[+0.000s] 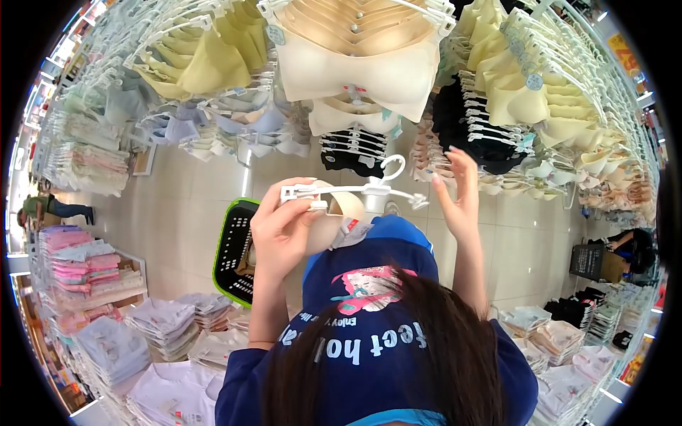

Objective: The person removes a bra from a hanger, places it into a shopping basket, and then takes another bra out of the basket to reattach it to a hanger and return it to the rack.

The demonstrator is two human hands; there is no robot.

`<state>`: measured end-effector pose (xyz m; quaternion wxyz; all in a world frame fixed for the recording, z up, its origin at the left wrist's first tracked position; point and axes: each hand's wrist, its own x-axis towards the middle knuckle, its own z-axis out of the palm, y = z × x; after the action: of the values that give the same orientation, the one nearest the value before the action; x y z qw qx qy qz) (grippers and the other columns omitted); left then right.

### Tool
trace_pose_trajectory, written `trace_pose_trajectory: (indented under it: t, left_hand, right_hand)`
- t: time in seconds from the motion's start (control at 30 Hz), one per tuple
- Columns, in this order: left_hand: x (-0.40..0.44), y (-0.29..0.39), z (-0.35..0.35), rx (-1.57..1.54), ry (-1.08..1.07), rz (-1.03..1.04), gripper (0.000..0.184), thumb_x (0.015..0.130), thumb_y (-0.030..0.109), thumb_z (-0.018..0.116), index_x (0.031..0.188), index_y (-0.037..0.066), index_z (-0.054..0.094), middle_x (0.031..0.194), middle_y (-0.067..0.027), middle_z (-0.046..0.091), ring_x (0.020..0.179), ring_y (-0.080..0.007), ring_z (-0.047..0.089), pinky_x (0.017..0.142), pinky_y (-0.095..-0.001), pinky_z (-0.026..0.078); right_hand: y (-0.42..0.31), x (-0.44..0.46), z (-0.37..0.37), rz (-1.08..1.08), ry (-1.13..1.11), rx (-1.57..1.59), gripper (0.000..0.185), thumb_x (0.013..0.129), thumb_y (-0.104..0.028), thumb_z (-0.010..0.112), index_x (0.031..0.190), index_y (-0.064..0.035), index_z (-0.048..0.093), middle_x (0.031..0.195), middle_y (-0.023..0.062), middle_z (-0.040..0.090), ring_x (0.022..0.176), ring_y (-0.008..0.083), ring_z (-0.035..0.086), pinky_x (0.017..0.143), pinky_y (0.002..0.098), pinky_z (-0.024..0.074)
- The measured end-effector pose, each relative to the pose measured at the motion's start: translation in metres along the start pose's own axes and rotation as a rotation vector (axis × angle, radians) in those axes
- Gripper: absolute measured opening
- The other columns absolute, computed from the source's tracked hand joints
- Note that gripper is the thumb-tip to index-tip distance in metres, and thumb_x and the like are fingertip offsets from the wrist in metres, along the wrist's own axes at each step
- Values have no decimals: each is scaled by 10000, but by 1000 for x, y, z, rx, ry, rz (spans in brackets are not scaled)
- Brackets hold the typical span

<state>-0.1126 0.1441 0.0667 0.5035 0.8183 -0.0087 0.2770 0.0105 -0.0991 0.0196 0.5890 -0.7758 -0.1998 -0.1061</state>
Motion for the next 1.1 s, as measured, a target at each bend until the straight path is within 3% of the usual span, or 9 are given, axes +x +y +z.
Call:
trace_pose_trajectory:
  t: [0.07,0.17,0.27,0.37,0.57,0.7,0.83,1.0,1.1]
  left_hand:
    - [0,3,8,43,-28,18,117,678,-52,632,792,-30,613,985,-161,590,845,-241,608,731,-291,488]
    - [-3,8,15,100,-94,46,127,679,-59,623,801,-23,614,980,-147,590,841,-252,610,728,-302,496]
    - [-4,12,23,140,-123,64,157,690,-42,623,844,-11,627,995,-129,585,834,-257,612,709,-313,499]
    - [-9,10,27,205,-181,76,172,703,-20,626,874,-7,632,1010,-128,579,830,-262,610,692,-313,498]
    - [-14,3,33,196,-170,69,160,708,-39,604,866,-24,624,1031,-131,571,838,-264,608,696,-315,497]
    - [-21,-1,41,161,-125,-2,158,702,-59,589,854,-31,622,1044,-136,571,888,-268,607,755,-324,494]
    - [-19,-4,36,156,-95,-37,125,720,-65,570,834,-33,606,1031,-138,592,1032,-314,570,860,-366,466]
    - [-14,-9,34,150,-64,2,107,760,-42,564,848,-4,611,787,-98,650,821,-243,647,930,-464,411]
    - [-13,-12,34,100,-51,-32,95,780,-34,560,858,-14,610,794,-110,648,785,-229,646,931,-457,412]
  right_hand:
    - [-24,8,9,-139,59,-72,358,735,-42,659,1068,-42,528,1141,119,491,1058,229,474,862,341,400]
    - [-52,19,38,-352,-265,80,348,705,-47,683,1024,-37,543,1048,105,548,947,257,536,809,338,436]
    - [-54,28,69,-188,-750,355,298,791,-160,630,1035,-24,525,936,108,534,836,213,555,703,302,479]
    - [-57,30,78,-37,-919,354,402,770,-216,675,1095,-44,512,972,72,521,816,139,548,653,255,477]
    - [-51,19,79,-192,-652,189,464,727,-258,713,1102,-71,514,1008,62,489,692,132,475,600,252,427]
    - [-50,21,69,-271,-632,67,403,720,-264,701,1043,-85,538,979,81,495,827,230,559,640,305,484]
    - [-42,29,56,-296,-572,222,296,737,-109,676,1020,-100,592,926,50,516,758,169,548,611,267,458]
    - [-43,29,49,-467,-370,26,261,755,-146,661,980,-39,582,825,86,550,656,222,569,547,305,465]
    - [-46,24,46,-482,-341,-71,252,767,-143,655,968,-17,573,791,96,552,656,239,571,539,316,465]
